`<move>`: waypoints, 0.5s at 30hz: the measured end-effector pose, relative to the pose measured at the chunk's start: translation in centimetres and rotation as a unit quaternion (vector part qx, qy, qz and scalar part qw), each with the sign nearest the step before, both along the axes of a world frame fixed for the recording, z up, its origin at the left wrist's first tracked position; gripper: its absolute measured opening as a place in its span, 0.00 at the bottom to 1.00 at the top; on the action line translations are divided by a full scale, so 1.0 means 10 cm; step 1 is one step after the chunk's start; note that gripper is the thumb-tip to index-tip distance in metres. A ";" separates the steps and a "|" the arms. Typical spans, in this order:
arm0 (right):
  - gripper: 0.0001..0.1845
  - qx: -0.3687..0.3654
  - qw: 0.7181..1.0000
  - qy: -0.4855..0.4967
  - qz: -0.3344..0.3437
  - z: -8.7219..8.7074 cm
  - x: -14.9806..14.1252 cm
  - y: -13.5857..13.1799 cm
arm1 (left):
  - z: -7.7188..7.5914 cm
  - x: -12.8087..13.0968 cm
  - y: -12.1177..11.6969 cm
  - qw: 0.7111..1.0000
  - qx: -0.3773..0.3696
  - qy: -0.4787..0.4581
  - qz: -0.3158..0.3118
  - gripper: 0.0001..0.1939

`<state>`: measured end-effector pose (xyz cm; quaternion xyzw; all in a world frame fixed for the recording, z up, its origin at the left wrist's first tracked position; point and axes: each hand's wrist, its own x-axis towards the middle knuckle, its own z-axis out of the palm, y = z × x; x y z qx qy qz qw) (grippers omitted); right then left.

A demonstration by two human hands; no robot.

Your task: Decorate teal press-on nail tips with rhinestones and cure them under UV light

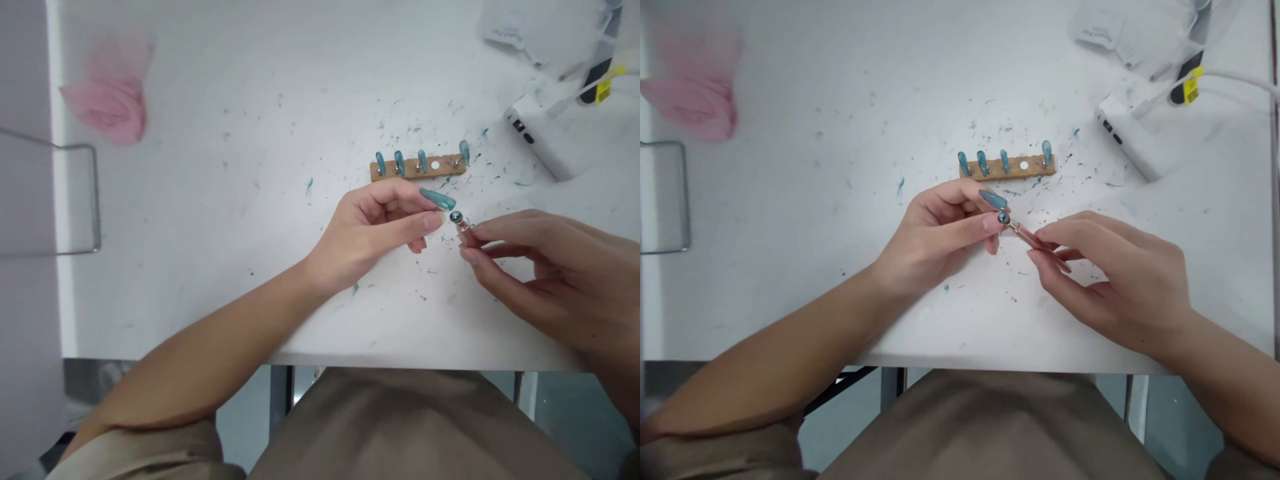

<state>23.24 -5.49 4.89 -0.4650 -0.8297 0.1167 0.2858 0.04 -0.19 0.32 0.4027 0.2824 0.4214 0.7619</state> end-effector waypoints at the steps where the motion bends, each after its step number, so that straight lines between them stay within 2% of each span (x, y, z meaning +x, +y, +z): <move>1: 0.05 -0.005 1.000 0.007 -0.003 0.00 0.01 0.00 | 0.00 0.00 0.00 1.000 -0.001 -0.005 0.000 0.08; 15: 0.04 -0.035 0.999 0.000 -0.028 0.01 0.01 -0.02 | -0.02 -0.01 -0.01 1.000 0.000 0.010 0.002 0.13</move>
